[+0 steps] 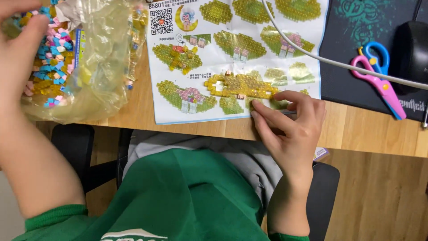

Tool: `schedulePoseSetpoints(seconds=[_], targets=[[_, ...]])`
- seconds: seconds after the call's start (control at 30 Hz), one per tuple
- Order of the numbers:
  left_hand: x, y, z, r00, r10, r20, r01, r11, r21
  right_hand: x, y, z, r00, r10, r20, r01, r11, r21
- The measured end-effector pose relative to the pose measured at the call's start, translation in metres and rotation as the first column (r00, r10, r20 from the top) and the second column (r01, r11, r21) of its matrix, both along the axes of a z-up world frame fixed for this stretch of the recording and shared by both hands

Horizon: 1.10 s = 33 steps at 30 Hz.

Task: The person assembles a small plastic brick model by selecting pieces from a plastic bag and attaching them to a growing structure. They frequently refer to an instruction sheet on the table to guide the assembly process.

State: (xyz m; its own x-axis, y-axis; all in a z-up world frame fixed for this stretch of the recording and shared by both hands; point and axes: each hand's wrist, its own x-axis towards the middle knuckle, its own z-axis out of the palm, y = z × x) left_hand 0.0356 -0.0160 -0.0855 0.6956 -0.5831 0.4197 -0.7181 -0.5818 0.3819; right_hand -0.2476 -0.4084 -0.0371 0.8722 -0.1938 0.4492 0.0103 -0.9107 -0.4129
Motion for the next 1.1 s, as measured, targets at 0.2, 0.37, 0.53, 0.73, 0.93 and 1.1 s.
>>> schedulePoseSetpoints(seconds=[0.2, 0.37, 0.53, 0.73, 0.93, 1.1], targets=[[-0.055, -0.015, 0.039, 0.923, 0.254, -0.288, -0.23, 0.967, 0.113, 0.001, 0.0, -0.002, 1.0, -0.005, 0.023, 0.005, 1.0, 0.003], [-0.131, -0.096, 0.122, 0.93, 0.116, -0.349, -0.101, 0.993, 0.061, 0.001, 0.002, -0.003, 0.999, -0.05, 0.004, 0.049, 0.998, 0.035], [-0.157, -0.18, 0.11, 0.949, -0.314, -0.035, 0.316, 0.947, 0.059, 0.0, 0.01, -0.002, 0.988, -0.144, 0.058, 0.142, 0.989, 0.039], [-0.154, -0.228, 0.051, 0.933, -0.359, -0.03, 0.357, 0.933, -0.053, 0.003, 0.023, -0.001, 0.961, -0.275, -0.035, 0.273, 0.961, -0.048], [-0.157, -0.229, 0.046, 0.938, -0.345, 0.004, 0.345, 0.938, -0.036, 0.007, 0.028, 0.0, 0.951, -0.306, -0.039, 0.307, 0.952, 0.019], [-0.156, -0.229, 0.045, 0.933, -0.359, -0.006, 0.359, 0.932, -0.041, 0.009, 0.027, -0.005, 0.945, -0.326, -0.009, 0.326, 0.945, 0.001]])
